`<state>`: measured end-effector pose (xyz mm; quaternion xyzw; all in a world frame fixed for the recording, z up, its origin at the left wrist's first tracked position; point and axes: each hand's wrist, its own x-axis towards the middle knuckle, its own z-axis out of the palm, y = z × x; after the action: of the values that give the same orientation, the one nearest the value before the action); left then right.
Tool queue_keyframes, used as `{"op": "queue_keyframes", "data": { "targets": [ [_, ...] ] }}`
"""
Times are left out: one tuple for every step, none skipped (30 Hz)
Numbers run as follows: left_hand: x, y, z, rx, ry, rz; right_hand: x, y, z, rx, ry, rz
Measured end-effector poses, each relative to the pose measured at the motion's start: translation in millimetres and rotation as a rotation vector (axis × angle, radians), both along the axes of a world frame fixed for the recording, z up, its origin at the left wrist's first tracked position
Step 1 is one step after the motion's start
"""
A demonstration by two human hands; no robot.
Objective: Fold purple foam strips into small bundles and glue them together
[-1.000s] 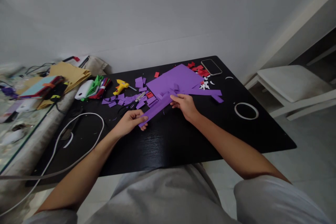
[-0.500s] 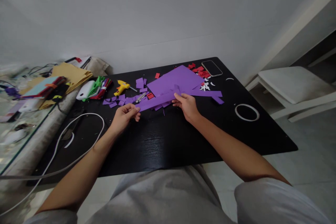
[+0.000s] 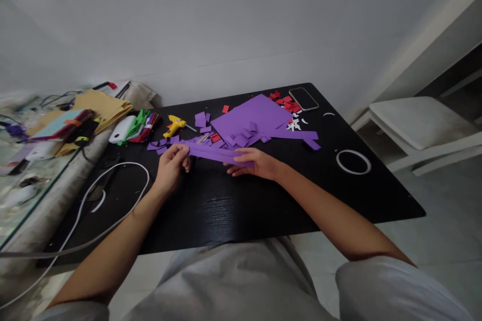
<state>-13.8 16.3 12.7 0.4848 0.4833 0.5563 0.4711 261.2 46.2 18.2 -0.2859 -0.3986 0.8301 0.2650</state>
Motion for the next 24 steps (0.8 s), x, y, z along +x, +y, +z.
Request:
{"op": "queue_keyframes", "data": {
  "targets": [
    [1, -1, 0.2, -0.014, -0.021, -0.060, 1, -4, 5.5, -0.034, 0.053, 0.125],
    [1, -2, 0.4, -0.026, -0.043, -0.122, 2, -7, 10.6, -0.073, 0.099, 0.220],
    [2, -3, 0.5, -0.031, -0.062, -0.179, 2, -10, 14.6, -0.114, 0.126, 0.272],
    [3, -5, 0.6, -0.028, -0.074, -0.228, 2, -12, 17.2, -0.152, 0.122, 0.312],
    [4, -6, 0.6, -0.020, -0.078, -0.268, 0, -14, 18.1, -0.179, 0.101, 0.325],
    [5, -7, 0.5, -0.010, -0.075, -0.296, -3, -16, 17.2, -0.192, 0.083, 0.321],
    [7, -8, 0.3, -0.003, -0.066, -0.319, -6, -17, 14.8, -0.183, 0.085, 0.299],
    [8, -9, 0.1, -0.003, -0.052, -0.340, -10, -18, 11.3, -0.158, 0.106, 0.256],
    [10, -10, -0.1, -0.007, -0.036, -0.362, -14, -19, 7.0, -0.133, 0.124, 0.199],
    [11, -11, -0.2, -0.014, -0.020, -0.381, -18, -20, 2.5, -0.105, 0.124, 0.138],
    [13, -12, -0.4, -0.025, -0.005, -0.396, -21, -21, -1.7, -0.087, 0.110, 0.107],
    [15, -12, -0.5, -0.035, 0.008, -0.409, -24, -22, -5.3, -0.079, 0.099, 0.101],
    [18, -13, -0.5, -0.045, 0.020, -0.418, -25, -23, -8.1, -0.074, 0.104, 0.085],
    [19, -14, -0.5, -0.051, 0.025, -0.422, -27, -24, -10.1, -0.076, 0.113, 0.085],
    [21, -15, -0.4, -0.054, 0.027, -0.425, -27, -25, -11.3, -0.082, 0.124, 0.094],
    [23, -16, -0.2, -0.056, 0.028, -0.429, -28, -26, -11.9, -0.091, 0.133, 0.107],
    [24, -16, 0.1, -0.056, 0.026, -0.434, -28, -27, -12.2, -0.103, 0.137, 0.127],
    [25, -17, 0.5, -0.055, 0.024, -0.438, -28, -27, -12.3, -0.116, 0.133, 0.150],
    [26, -17, 0.9, -0.055, 0.026, -0.443, -28, -28, -12.4, -0.126, 0.126, 0.167],
    [26, -18, 1.4, -0.054, 0.031, -0.451, -28, -28, -12.8, -0.133, 0.116, 0.178],
    [27, -18, 1.8, -0.052, 0.035, -0.459, -29, -28, -13.4, -0.136, 0.107, 0.182],
    [27, -18, 2.1, -0.051, 0.037, -0.466, -30, -28, -14.2, -0.132, 0.102, 0.173],
    [28, -18, 2.3, -0.051, 0.035, -0.474, -31, -29, -15.3, -0.123, 0.096, 0.149],
    [28, -18, 2.4, -0.057, 0.029, -0.479, -32, -29, -16.5, -0.107, 0.089, 0.111]
  ]
}}
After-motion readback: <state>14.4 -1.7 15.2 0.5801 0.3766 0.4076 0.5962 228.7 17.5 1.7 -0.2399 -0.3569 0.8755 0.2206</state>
